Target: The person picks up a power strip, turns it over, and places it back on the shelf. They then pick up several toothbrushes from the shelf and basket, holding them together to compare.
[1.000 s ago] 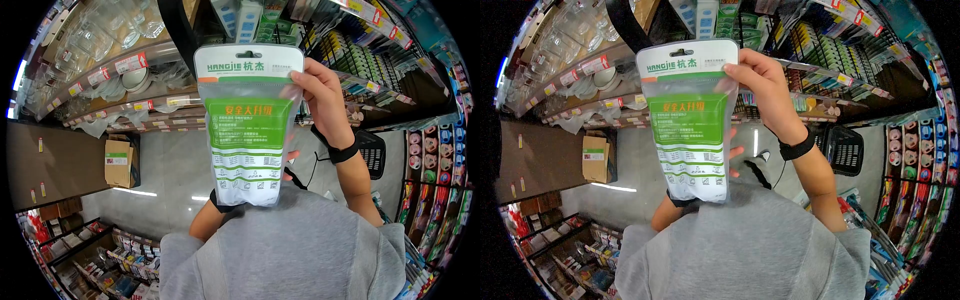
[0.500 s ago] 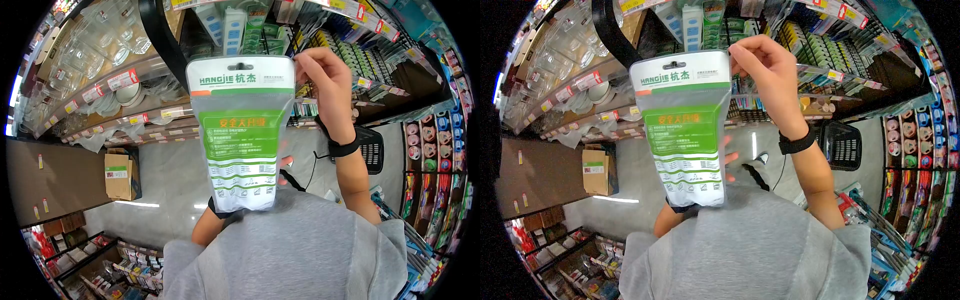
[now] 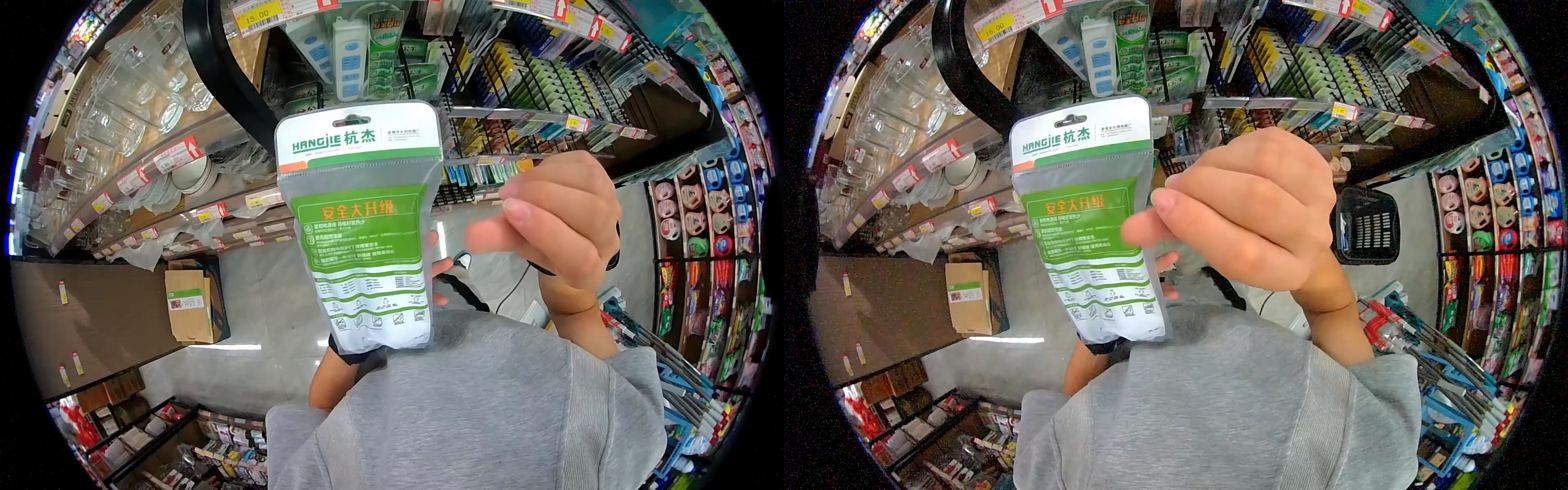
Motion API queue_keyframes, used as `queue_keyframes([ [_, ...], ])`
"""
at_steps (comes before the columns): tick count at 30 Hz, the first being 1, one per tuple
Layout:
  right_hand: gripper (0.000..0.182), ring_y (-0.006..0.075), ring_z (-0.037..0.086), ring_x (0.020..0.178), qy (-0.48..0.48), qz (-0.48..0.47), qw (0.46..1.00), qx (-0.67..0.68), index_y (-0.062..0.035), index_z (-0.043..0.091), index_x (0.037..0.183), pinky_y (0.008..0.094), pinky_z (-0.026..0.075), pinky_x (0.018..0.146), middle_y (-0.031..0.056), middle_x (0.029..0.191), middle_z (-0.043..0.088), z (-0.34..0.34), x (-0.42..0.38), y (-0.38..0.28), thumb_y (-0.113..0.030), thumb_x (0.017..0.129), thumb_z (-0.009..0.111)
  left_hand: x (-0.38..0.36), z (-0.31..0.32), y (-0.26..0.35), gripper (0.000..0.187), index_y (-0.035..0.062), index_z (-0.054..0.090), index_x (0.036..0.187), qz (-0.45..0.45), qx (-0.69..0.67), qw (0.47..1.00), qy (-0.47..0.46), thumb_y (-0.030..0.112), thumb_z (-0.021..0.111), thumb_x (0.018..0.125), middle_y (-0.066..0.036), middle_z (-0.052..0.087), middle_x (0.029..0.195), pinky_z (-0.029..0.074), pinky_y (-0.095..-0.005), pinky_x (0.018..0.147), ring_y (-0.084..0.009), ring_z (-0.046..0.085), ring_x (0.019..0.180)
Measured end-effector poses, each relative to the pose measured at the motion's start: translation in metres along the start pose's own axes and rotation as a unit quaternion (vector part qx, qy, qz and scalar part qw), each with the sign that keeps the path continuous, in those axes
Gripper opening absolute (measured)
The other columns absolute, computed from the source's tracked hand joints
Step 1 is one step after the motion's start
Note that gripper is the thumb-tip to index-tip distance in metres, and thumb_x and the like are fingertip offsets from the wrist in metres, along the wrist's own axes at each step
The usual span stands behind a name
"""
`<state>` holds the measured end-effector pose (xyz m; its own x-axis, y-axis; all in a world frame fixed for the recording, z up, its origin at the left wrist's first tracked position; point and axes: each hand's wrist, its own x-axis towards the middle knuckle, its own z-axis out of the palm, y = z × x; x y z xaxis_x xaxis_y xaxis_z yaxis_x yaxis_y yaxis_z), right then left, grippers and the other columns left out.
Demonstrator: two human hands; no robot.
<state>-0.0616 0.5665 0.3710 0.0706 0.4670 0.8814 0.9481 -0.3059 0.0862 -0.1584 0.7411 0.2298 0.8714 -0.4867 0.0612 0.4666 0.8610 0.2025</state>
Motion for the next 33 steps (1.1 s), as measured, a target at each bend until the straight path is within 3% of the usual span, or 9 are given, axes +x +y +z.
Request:
queue_keyframes([
  [9,0.034,0.0116,0.054,0.051,0.043,-0.015,0.999,0.018,-0.0076,0.055,0.086,0.0211,0.038,0.043,-0.0018,0.063,0.056,0.01,-0.001,0.005,-0.031,0.068,0.073,0.001,0.003,0.003,0.075,0.0168,0.018,0.141,0.007,0.094,0.995,0.025,0.062,0.036,0.083,-0.011,0.017,0.145,0.036,-0.0586,0.092,-0.0396,0.02,0.13],
  [13,0.033,0.0106,0.053,0.049,0.044,-0.016,0.999,0.025,-0.0072,0.056,0.084,0.0199,0.036,0.042,-0.002,0.061,0.056,0.011,0.0,0.005,-0.03,0.068,0.073,0.003,-0.008,0.001,0.074,0.0165,0.019,0.14,0.074,0.19,0.974,-0.093,0.061,0.037,0.083,-0.012,0.017,0.144,0.036,-0.0597,0.091,-0.0403,0.02,0.129],
  [18,0.029,0.0135,0.054,0.05,-0.103,0.043,0.993,-0.032,-0.0049,0.061,0.086,0.0218,0.038,0.043,0.0004,0.06,0.055,0.004,0.006,0.012,-0.022,0.067,0.074,0.002,-0.003,0.001,0.075,0.0162,0.02,0.14,0.03,-0.086,0.996,-0.01,0.061,0.038,0.083,-0.014,0.017,0.144,0.035,-0.0611,0.092,-0.0412,0.019,0.129],
  [20,0.021,0.0175,0.057,0.056,-0.029,0.123,0.992,0.009,-0.0047,0.063,0.089,0.0234,0.043,0.048,0.004,0.067,0.059,0.029,-0.012,0.024,-0.009,0.07,0.07,0.004,-0.004,0.003,0.075,0.0158,0.02,0.14,0.029,-0.102,0.994,-0.012,0.06,0.039,0.083,-0.014,0.017,0.144,0.034,-0.0618,0.092,-0.0415,0.02,0.129],
  [22,0.018,0.019,0.059,0.062,-0.046,0.08,0.995,0.024,-0.0049,0.063,0.091,0.0244,0.046,0.054,0.0059,0.075,0.061,0.043,-0.02,0.047,-0.003,0.073,0.065,0.006,-0.005,0.005,0.075,0.0154,0.02,0.14,0.033,-0.117,0.992,-0.018,0.059,0.04,0.083,-0.015,0.018,0.143,0.033,-0.0624,0.092,-0.0417,0.02,0.129],
  [24,0.018,0.0196,0.06,0.067,-0.056,0.137,0.987,0.068,-0.0046,0.063,0.093,0.025,0.048,0.059,0.0071,0.082,0.063,0.051,-0.025,0.047,0.0,0.075,0.062,0.007,-0.005,0.006,0.074,0.015,0.021,0.14,0.044,-0.131,0.99,-0.029,0.058,0.041,0.083,-0.015,0.019,0.143,0.033,-0.0628,0.092,-0.042,0.021,0.128],
  [28,0.014,0.0126,0.059,0.068,-0.077,0.388,0.894,0.21,-0.0018,0.062,0.091,0.0233,0.047,0.062,0.0062,0.08,0.063,0.055,-0.041,0.023,-0.007,0.079,0.062,0.008,-0.008,0.01,0.073,0.0148,0.023,0.139,0.067,-0.142,0.987,-0.04,0.058,0.041,0.083,-0.012,0.022,0.143,0.031,-0.0627,0.094,-0.038,0.023,0.129],
  [31,0.015,0.0054,0.052,0.062,-0.122,0.506,0.797,0.307,-0.0001,0.06,0.081,0.0197,0.04,0.055,0.0014,0.07,0.06,0.056,-0.051,0.012,-0.015,0.08,0.065,0.009,-0.001,0.011,0.065,0.0166,0.023,0.139,0.108,-0.062,0.991,0.04,0.052,0.039,0.087,-0.007,0.021,0.144,0.027,-0.0578,0.1,-0.0305,0.023,0.131],
  [33,0.016,0.0049,0.05,0.06,-0.171,0.518,0.758,0.358,-0.0001,0.059,0.078,0.0202,0.039,0.053,0.0009,0.069,0.059,0.055,-0.06,0.006,-0.016,0.08,0.064,0.012,-0.002,0.01,0.06,0.0179,0.021,0.14,0.126,-0.016,0.99,0.069,0.046,0.038,0.09,-0.006,0.018,0.146,0.025,-0.0517,0.104,-0.0287,0.022,0.132],
])
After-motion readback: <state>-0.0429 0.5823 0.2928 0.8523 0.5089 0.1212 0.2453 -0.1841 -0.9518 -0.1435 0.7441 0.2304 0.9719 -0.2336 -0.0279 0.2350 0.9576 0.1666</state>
